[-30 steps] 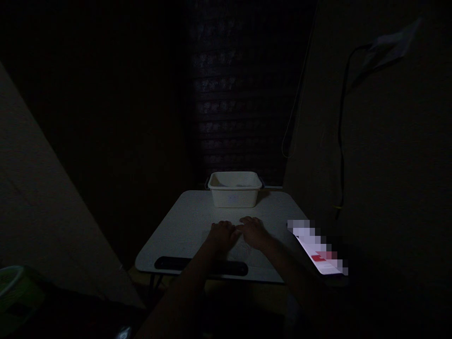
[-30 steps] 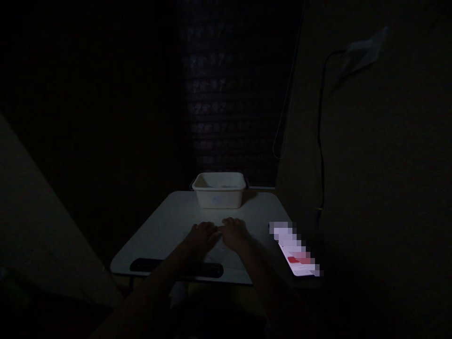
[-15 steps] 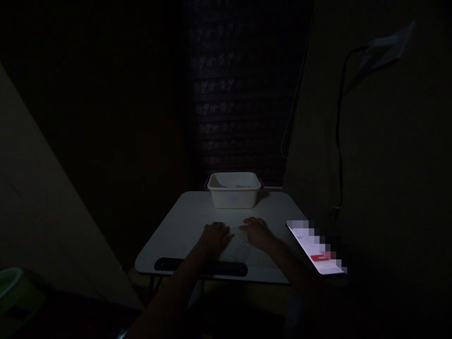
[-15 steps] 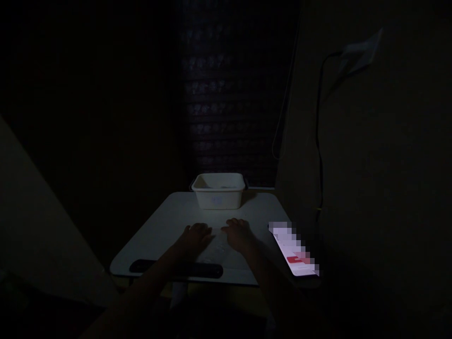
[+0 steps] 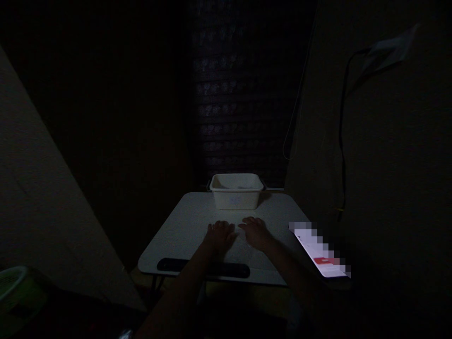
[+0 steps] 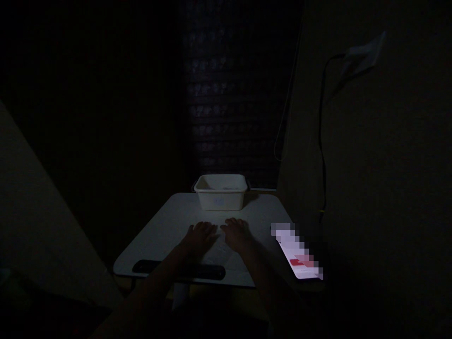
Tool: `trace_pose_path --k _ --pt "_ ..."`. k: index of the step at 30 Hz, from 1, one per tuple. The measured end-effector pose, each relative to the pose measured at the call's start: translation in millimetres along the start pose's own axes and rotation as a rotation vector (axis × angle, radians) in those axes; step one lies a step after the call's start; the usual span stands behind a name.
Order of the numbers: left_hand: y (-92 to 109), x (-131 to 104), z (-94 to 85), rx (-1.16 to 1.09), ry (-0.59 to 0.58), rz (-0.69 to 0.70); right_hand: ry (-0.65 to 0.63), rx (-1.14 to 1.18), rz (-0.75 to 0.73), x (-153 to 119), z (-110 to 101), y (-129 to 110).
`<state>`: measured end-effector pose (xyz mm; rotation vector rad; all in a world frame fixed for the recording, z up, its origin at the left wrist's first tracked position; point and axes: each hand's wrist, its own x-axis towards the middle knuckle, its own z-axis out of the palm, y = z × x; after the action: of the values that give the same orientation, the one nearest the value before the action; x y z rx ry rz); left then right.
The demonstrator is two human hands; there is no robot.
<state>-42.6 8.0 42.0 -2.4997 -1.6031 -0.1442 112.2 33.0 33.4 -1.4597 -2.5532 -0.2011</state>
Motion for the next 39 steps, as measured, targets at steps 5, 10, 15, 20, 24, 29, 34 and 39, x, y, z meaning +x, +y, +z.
trace_pose_path --k 5,10,15,20,24,29,34,39 --pt "9.1 9.5 1.9 -0.028 0.006 -0.009 0.000 0.027 -0.009 5.2 4.4 -6.1" --pt "11.9 15.4 1.4 -0.036 -0.003 -0.037 0.013 0.032 -0.005 3.4 6.9 -3.0" --pt "10.8 12.9 -3.1 -0.019 -0.010 -0.045 -0.004 0.023 -0.005 -0.8 3.0 -0.4" --pt "2.9 7.3 -3.6 -0.005 0.000 -0.015 -0.009 -0.001 -0.006 -7.2 -2.8 5.6" --pt "-3.1 3.3 -3.2 0.001 -0.007 -0.009 0.003 -0.004 -0.006 -11.6 -1.4 11.7" --pt "-1.8 1.1 -4.6 0.003 0.005 -0.011 0.018 0.006 -0.015 -11.9 1.2 12.0" --pt "-1.2 3.7 -4.0 0.027 0.008 -0.036 0.038 0.009 0.008 -7.5 -0.9 13.9" --pt "-10.2 4.0 -0.7 0.047 -0.022 -0.134 0.001 0.007 0.039 -8.9 0.7 23.4"
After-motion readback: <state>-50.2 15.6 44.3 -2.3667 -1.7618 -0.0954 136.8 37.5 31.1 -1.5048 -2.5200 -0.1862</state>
